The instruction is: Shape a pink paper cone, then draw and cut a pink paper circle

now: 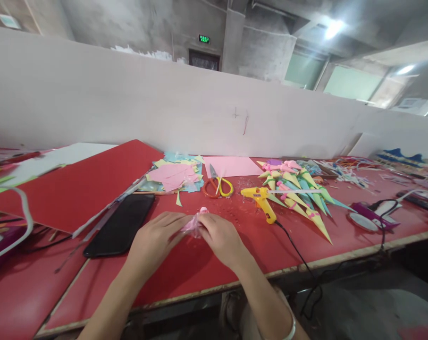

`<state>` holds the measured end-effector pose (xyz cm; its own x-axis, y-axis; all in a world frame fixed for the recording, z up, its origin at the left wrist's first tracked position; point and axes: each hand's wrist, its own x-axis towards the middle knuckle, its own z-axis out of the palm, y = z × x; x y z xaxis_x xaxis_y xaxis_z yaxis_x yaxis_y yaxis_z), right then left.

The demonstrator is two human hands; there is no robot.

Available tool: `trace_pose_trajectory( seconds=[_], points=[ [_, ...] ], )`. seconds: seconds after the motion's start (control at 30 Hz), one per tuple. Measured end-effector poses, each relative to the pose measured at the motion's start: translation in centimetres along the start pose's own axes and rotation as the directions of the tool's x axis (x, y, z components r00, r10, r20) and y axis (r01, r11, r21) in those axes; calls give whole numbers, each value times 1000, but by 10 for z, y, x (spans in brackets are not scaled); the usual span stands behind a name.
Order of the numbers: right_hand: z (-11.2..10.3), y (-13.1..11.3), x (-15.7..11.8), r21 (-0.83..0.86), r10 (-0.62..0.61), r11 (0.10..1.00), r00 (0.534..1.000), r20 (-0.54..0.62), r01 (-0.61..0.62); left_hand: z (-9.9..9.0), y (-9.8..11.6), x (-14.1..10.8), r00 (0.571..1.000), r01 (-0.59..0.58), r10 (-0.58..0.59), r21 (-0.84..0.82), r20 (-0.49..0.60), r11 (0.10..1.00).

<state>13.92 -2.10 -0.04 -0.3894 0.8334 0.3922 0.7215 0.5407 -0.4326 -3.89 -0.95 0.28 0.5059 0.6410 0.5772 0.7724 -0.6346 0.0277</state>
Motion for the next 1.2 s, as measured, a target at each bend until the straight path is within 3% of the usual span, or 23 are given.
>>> trace_pose_trajectory(
  seconds=[0.17, 0.43, 0.5, 0.67, 0.8, 0.9, 1.0, 1.2],
  points=[
    [0, 5, -2, 250, -46, 965, 986, -157, 84, -2, 1, -1, 1000, 24, -24, -32, 0, 999],
    [-1, 4, -1, 500, 174, 865, 919, -353, 29, -1, 7, 1, 998, 64, -63, -36, 21, 997],
    [-1, 4, 0, 596, 264, 803, 900, -347, -5, -1, 8, 1, 996, 84, -83, -43, 30, 996],
    [-2, 6, 1, 832, 460, 550, 857, -230, -72, -1, 8, 1, 993, 118, -117, -38, 25, 992],
    [-2, 7, 3, 896, 513, 437, 839, -180, -75, -1, 8, 0, 986, 165, -164, -38, 29, 986],
    [-2, 6, 3, 920, 488, 389, 858, -161, -48, -1, 8, 0, 980, 194, -192, -48, 45, 980],
    [-1, 3, 2, 904, 443, 426, 880, -174, -36, -2, 10, 1, 973, 225, -221, -73, 66, 972],
    [-3, -2, -1, 701, 239, 708, 902, -359, 91, -3, 11, 2, 968, 245, -233, -145, 96, 959]
  ],
)
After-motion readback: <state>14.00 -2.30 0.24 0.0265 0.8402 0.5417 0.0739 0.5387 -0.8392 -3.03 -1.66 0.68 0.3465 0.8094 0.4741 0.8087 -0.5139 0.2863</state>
